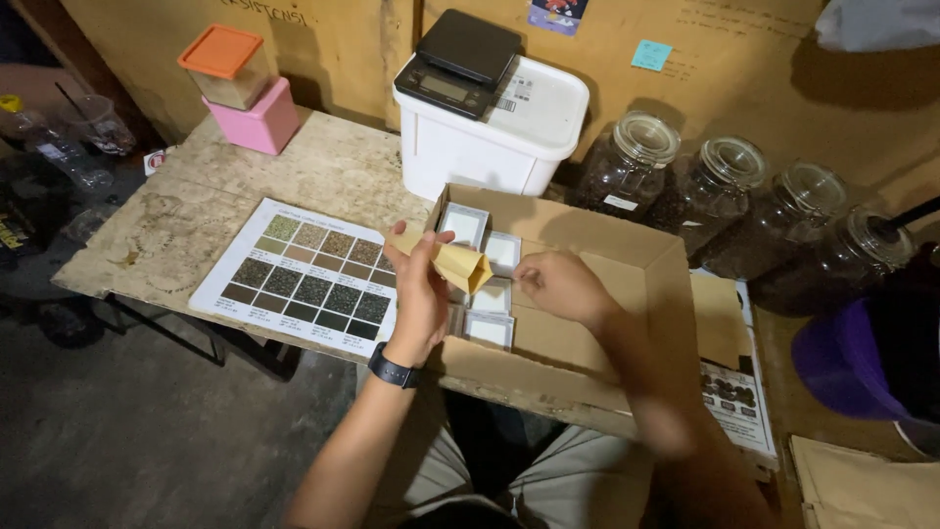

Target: The person repeatedly folds small brown paper packets, places small white sachets inside them, and folds the tops closed. The finished packets are stacked on a nearby wooden surface. The workspace includes a digital scale, jars of beans, and a color chart.

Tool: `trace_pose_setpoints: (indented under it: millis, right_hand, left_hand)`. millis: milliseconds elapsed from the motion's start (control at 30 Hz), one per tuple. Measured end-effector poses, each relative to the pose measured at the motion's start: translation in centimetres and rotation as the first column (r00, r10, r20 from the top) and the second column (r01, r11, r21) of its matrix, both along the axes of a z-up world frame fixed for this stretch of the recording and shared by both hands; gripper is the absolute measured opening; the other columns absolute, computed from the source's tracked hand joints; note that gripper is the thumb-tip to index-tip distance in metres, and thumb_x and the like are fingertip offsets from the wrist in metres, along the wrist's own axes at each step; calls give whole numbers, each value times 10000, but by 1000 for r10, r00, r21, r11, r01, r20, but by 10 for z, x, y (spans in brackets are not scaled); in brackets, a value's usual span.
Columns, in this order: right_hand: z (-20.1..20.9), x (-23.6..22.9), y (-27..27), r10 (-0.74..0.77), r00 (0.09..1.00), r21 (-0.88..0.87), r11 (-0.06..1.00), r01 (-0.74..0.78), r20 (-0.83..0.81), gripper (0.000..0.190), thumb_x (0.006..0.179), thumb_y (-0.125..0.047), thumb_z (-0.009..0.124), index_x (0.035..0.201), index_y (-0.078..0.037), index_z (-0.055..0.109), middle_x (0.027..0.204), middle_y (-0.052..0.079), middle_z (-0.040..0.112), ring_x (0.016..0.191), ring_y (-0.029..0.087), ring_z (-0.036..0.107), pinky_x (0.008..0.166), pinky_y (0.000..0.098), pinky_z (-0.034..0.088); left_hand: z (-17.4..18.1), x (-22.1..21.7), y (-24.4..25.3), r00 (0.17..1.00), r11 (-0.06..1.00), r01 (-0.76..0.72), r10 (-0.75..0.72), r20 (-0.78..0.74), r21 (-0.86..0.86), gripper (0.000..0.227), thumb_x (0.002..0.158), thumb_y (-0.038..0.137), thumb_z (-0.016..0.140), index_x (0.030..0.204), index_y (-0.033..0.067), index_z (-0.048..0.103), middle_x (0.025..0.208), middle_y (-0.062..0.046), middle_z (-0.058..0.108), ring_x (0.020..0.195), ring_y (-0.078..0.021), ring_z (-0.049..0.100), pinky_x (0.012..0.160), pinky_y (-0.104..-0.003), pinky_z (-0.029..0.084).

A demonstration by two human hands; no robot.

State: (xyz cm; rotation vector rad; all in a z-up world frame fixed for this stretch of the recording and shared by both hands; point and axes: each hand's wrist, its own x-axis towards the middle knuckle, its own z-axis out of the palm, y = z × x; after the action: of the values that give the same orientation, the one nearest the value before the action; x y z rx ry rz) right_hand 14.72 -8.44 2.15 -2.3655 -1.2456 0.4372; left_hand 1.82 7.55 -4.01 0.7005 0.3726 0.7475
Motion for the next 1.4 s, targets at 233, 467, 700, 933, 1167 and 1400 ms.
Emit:
trace_pose_setpoints:
  millis: [233,467,700,933,1167,1400]
  right_hand:
    - [-38,0,22,90,995,-127,988,-85,35,537,807,-230,793,1281,-6,675,1136,286,687,1084,474,680,918,534,574]
    - [-34,-6,19,80,996,-174,982,-74,28,574,803,-241,808,1284,31,656,1137,257,606,1128,442,641,939,478,559]
    - [-62,18,15,-50,991,-53,998,43,-125,403,721,-228,860,1019,-55,651,897,151,641,897,368,681,753,452,527]
    - [-59,23,5,-210,750,245,861,446,-627,543,760,-2,807,1271,55,632,1094,200,717,928,254,672,767,366,563]
    - [-48,32,3,-92,516,299,723,623,-852,434,924,-194,715,1284,31,622,908,98,694,664,214,718,462,314,557]
    - [-37,23,-6,-52,450,257,761,596,-891,338,951,-258,654,1163,3,695,865,121,725,656,253,734,477,329,532]
  left_hand:
    - [20,-5,-7,1000,1000,13,-13,-24,-20,685,965,380,600,1470,266,151,1224,-158,601,967,-316,683,757,-439,631]
    - [28,-5,-10,1000,1000,9,-9,-15,-18,684,963,350,593,1475,256,149,1233,-175,593,965,-359,705,756,-475,633]
    - [23,-1,-8,1000,1000,-18,18,-6,2,708,952,327,604,1479,222,142,1207,-166,592,935,-366,714,732,-480,641]
    - [19,0,-6,999,999,-47,47,-5,27,727,957,325,608,1487,213,122,1236,-183,595,978,-387,706,779,-547,624]
    - [40,-8,-19,985,982,-171,168,41,79,705,1003,203,601,1488,233,90,1317,-176,512,1134,-365,660,897,-529,577]
    - [27,-5,-19,972,951,-218,193,131,220,753,1000,65,610,1460,254,44,1428,-203,422,1314,-411,549,970,-540,544]
